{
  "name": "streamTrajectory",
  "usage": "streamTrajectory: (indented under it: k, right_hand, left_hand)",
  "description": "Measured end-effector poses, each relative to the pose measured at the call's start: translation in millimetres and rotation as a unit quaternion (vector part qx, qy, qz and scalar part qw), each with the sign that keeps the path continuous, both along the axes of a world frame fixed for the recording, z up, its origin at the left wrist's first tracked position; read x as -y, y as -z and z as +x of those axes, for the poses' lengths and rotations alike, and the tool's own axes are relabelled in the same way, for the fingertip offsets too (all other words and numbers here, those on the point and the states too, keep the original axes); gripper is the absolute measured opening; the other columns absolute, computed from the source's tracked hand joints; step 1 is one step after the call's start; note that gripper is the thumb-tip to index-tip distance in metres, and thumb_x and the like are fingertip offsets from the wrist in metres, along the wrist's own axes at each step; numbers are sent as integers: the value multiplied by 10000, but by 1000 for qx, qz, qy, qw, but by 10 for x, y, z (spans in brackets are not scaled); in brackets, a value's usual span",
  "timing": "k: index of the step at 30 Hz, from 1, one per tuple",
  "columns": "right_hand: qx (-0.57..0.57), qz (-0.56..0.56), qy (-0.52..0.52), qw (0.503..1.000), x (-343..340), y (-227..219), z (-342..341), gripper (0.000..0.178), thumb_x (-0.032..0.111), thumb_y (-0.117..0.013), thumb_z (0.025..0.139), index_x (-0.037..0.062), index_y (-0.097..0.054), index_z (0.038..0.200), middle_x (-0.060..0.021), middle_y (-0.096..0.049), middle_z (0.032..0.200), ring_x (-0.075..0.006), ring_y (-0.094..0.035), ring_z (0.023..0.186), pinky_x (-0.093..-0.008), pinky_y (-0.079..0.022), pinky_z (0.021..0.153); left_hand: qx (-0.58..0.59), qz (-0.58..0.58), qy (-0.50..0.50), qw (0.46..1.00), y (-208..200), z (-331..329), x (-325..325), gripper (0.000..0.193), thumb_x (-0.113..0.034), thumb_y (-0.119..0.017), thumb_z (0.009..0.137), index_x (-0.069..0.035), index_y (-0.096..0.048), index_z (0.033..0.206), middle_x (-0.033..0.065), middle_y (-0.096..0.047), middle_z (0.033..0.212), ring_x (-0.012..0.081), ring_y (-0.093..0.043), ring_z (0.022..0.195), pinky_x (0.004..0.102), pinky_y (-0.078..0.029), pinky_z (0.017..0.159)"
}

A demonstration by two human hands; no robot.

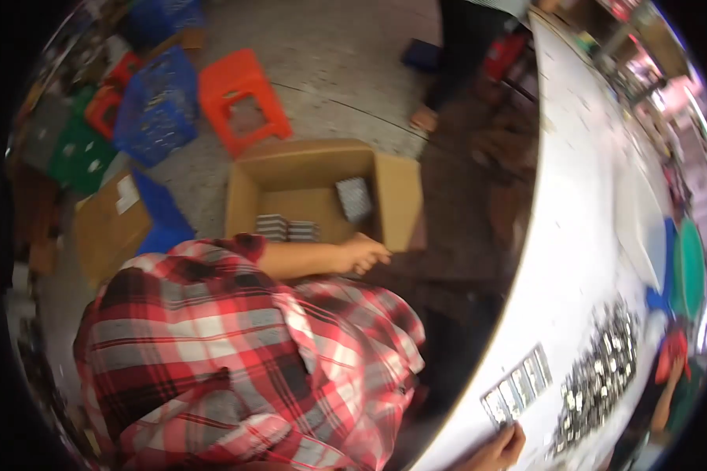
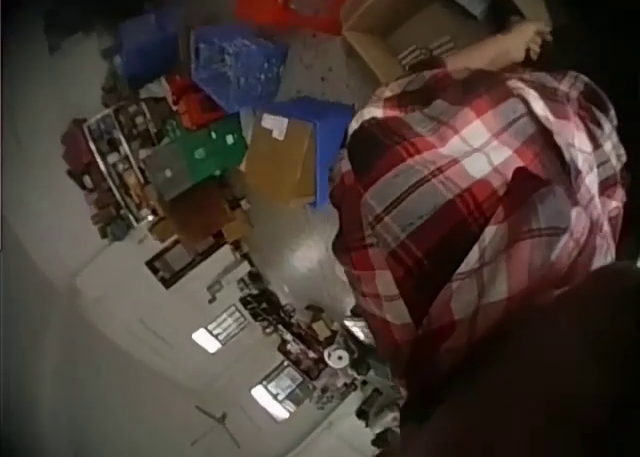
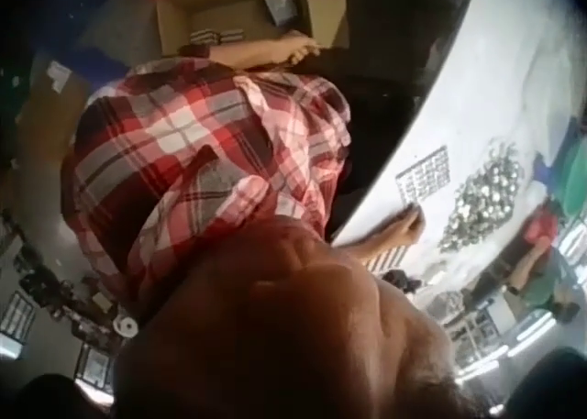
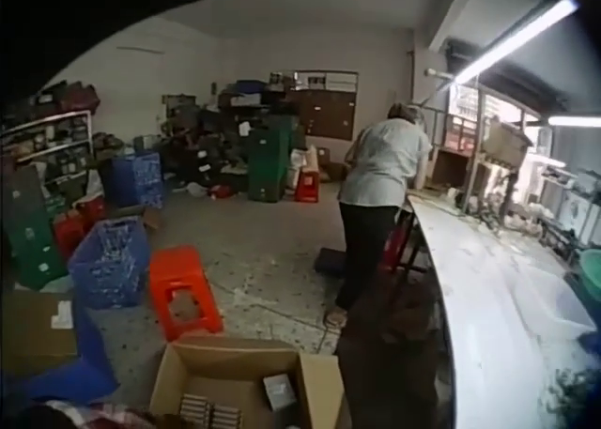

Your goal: Placing small metal components into circular slots on structured trays at a factory workbench.

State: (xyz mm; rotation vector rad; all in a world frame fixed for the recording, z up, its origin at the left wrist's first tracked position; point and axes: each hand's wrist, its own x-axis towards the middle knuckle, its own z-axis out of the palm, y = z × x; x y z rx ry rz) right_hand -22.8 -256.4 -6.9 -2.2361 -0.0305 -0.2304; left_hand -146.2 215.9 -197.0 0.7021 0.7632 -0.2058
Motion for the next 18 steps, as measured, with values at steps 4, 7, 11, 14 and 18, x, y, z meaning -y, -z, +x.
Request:
streamTrajectory:
  k: [4,7,11,14,18]
  right_hand:
    - [15,64,-26,998,-195,8,-30,98,109,-670,994,19,-703,1016,38,-606,778,-11,-390,571,-177,-247,471]
    - [19,84,-24,996,-112,-48,-100,107,110,-664,1000,15,-705,1027,40,-610,770,-7,-383,559,-177,-248,471]
    - [23,85,-30,996,23,-39,-94,110,110,-659,1005,26,-713,1054,41,-620,772,-1,-395,552,-173,-254,469]
    - [23,93,-25,995,11,-34,-53,104,105,-660,1004,31,-714,1052,41,-621,772,-1,-397,552,-173,-255,467]
    - [26,74,-32,996,26,-22,-52,91,93,-668,993,42,-725,1042,39,-639,796,-3,-425,571,-163,-279,473]
  left_hand:
    - [-53,163,6,985,98,-30,228,263,-292,-726,901,-48,-690,810,-62,-432,533,59,-353,412,272,-243,389]
    - [-59,192,52,978,104,56,278,256,-299,-748,871,-72,-704,763,-35,-484,545,80,-389,414,288,-245,379]
    - [-33,160,76,984,127,139,283,228,-297,-741,882,-90,-712,792,-54,-484,561,67,-398,425,261,-256,381]
    - [-8,133,56,989,196,129,275,215,-282,-742,881,-88,-706,796,-56,-496,575,59,-408,426,253,-270,375]
    - [-50,141,38,988,88,107,330,204,-246,-758,859,-62,-700,794,-30,-506,584,69,-410,441,263,-271,384]
